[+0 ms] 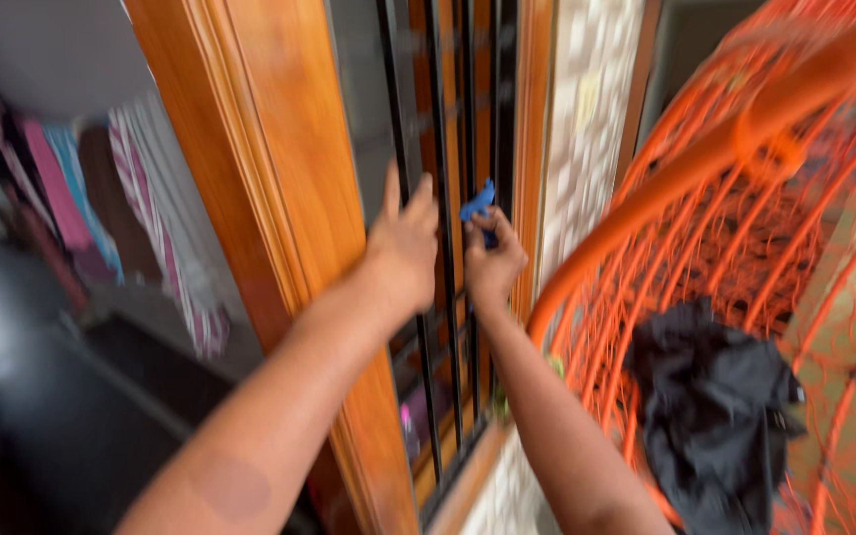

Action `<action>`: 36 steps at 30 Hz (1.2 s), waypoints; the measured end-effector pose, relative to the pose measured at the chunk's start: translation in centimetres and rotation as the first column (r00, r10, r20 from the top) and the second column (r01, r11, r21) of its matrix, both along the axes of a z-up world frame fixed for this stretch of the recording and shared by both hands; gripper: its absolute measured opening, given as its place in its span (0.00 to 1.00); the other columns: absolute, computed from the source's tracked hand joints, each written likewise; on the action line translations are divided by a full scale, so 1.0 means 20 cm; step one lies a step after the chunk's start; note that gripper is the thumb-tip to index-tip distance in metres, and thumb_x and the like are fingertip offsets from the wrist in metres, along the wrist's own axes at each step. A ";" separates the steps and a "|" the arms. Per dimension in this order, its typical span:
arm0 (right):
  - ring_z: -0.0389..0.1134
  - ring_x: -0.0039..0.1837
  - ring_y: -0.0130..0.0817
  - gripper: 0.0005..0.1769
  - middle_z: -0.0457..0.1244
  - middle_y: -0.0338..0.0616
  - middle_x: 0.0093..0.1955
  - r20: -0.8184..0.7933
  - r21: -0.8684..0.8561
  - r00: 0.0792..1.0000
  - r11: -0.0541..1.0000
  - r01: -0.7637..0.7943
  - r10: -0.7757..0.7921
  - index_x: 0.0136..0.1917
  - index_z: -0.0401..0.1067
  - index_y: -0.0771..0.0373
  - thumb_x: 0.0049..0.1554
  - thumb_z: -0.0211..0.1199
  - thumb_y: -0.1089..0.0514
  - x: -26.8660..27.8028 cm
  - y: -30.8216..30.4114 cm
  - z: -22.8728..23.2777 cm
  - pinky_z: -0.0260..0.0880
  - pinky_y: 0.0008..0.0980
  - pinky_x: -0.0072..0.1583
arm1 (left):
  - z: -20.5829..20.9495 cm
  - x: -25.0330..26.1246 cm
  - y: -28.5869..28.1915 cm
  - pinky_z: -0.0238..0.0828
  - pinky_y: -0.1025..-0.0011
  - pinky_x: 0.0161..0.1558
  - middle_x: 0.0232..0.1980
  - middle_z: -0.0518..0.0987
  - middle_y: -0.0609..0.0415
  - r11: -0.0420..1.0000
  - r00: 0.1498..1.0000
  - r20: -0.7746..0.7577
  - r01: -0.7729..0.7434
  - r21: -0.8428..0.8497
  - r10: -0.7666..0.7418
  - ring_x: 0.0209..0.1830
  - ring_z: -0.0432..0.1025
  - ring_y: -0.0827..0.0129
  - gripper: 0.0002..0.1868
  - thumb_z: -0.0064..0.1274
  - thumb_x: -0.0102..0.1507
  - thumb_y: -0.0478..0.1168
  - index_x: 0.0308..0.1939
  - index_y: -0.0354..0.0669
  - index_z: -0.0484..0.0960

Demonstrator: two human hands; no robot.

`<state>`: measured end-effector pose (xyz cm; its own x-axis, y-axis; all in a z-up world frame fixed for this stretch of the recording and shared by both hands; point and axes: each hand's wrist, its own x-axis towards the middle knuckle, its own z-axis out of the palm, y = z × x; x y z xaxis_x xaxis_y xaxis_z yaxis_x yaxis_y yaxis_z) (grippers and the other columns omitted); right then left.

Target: The person wipes a wooden door frame and its metal security bars using a blue cloth. The person cleans the vertical edges and horizontal sections of the frame, then moves to the metal bars, wiping them individually.

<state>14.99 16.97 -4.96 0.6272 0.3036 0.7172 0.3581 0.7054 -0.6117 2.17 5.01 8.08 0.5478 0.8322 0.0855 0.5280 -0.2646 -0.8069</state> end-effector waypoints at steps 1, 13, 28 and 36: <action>0.73 0.57 0.32 0.08 0.72 0.47 0.56 -0.001 -0.009 1.000 1.000 -0.002 0.002 0.50 0.78 0.71 0.55 0.69 0.69 0.00 0.02 -0.08 0.70 0.30 0.61 | -0.02 -0.01 0.02 0.16 0.25 0.68 0.82 0.52 0.45 1.000 1.000 0.011 0.018 -0.004 -0.018 0.84 0.31 0.48 0.35 0.52 0.61 0.58 0.69 0.46 0.74; 0.67 0.67 0.53 0.16 0.64 0.58 0.70 0.260 -0.150 0.956 0.973 0.176 -0.133 0.64 0.71 0.68 0.63 0.55 0.69 -0.07 -0.18 -0.74 0.68 0.42 0.67 | -0.18 0.00 0.11 0.34 0.31 0.71 0.60 0.76 0.47 0.981 0.977 0.119 0.166 0.099 -0.177 0.71 0.58 0.50 0.26 0.56 0.57 0.51 0.55 0.42 0.84; 0.65 0.68 0.55 0.28 0.65 0.59 0.68 0.261 -0.373 0.963 0.913 0.163 -0.066 0.75 0.58 0.66 0.62 0.54 0.67 -0.09 -0.18 -1.31 0.67 0.45 0.68 | -0.95 0.02 -0.13 0.32 0.27 0.66 0.79 0.53 0.43 0.993 0.987 -0.110 0.116 0.019 -0.113 0.81 0.41 0.40 0.36 0.43 0.63 0.55 0.71 0.40 0.66; 0.70 0.59 0.60 0.37 0.66 0.61 0.65 0.206 -0.651 0.975 0.756 0.070 0.088 0.81 0.44 0.69 0.63 0.53 0.62 -0.04 -0.16 -1.70 0.69 0.49 0.62 | -1.09 0.04 -0.02 0.37 0.28 0.67 0.68 0.69 0.41 0.986 0.990 0.038 0.131 0.102 -0.135 0.71 0.58 0.50 0.28 0.45 0.64 0.51 0.63 0.39 0.76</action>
<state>14.12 13.79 -38.94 0.4796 0.7497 0.4560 0.5286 0.1680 -0.8321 3.07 4.61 -13.67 0.6466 0.7385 0.1909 0.5299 -0.2549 -0.8089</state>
